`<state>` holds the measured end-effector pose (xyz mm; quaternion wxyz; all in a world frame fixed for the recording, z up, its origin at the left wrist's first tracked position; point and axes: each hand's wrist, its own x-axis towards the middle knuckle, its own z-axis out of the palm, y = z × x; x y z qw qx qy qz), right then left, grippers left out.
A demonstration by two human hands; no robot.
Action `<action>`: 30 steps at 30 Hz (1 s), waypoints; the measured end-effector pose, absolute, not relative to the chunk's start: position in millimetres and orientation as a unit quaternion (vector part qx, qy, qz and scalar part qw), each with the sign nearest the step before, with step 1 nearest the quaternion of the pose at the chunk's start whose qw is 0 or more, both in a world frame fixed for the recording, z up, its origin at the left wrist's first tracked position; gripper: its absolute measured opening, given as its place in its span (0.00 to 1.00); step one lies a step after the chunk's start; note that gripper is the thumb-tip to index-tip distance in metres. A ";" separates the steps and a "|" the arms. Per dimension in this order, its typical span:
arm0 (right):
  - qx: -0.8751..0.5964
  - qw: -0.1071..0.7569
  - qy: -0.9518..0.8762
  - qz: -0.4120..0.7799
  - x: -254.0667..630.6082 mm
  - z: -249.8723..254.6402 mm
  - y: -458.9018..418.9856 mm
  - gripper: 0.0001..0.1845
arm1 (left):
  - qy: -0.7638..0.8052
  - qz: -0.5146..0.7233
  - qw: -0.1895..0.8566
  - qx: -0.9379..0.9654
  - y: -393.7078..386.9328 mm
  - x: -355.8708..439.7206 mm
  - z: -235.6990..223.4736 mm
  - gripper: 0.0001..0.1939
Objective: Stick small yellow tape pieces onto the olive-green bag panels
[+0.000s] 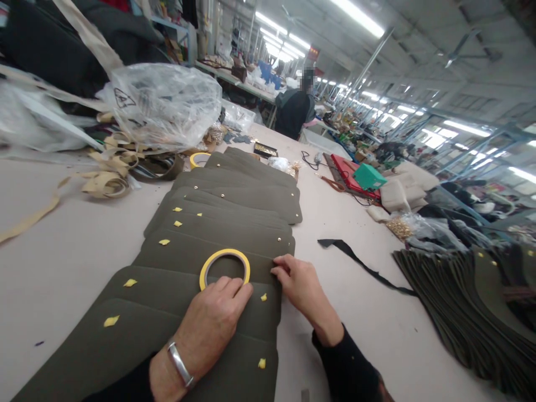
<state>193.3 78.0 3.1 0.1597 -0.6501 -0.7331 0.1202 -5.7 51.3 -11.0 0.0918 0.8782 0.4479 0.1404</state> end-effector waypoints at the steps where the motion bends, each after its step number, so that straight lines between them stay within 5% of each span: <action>1: -0.629 0.175 -0.745 0.138 200.5 5.4 79.3 0.08 | 0.448 0.140 0.095 0.878 51.3 -5.6 -11.1 0.09; 4: -0.556 0.176 -0.806 0.103 216.8 10.6 79.8 0.08 | 0.449 0.136 0.102 0.877 51.7 -5.3 -11.1 0.10; 11: -0.384 -0.048 -0.921 -0.044 211.4 20.0 86.0 0.07 | 0.451 0.136 0.107 0.876 51.3 -5.8 -10.8 0.10; 18: -0.410 -0.130 -0.901 -0.052 182.7 28.4 101.2 0.08 | 0.415 0.246 0.085 0.872 55.3 -12.1 -16.8 0.10; 23: -0.536 -0.047 -0.843 0.012 180.7 25.3 89.9 0.07 | 0.361 0.373 0.094 0.850 57.1 -17.9 -13.2 0.18; 30: -0.411 0.324 -0.839 0.147 176.1 34.7 42.7 0.12 | 0.393 0.398 0.059 0.827 46.0 -19.9 -8.2 0.18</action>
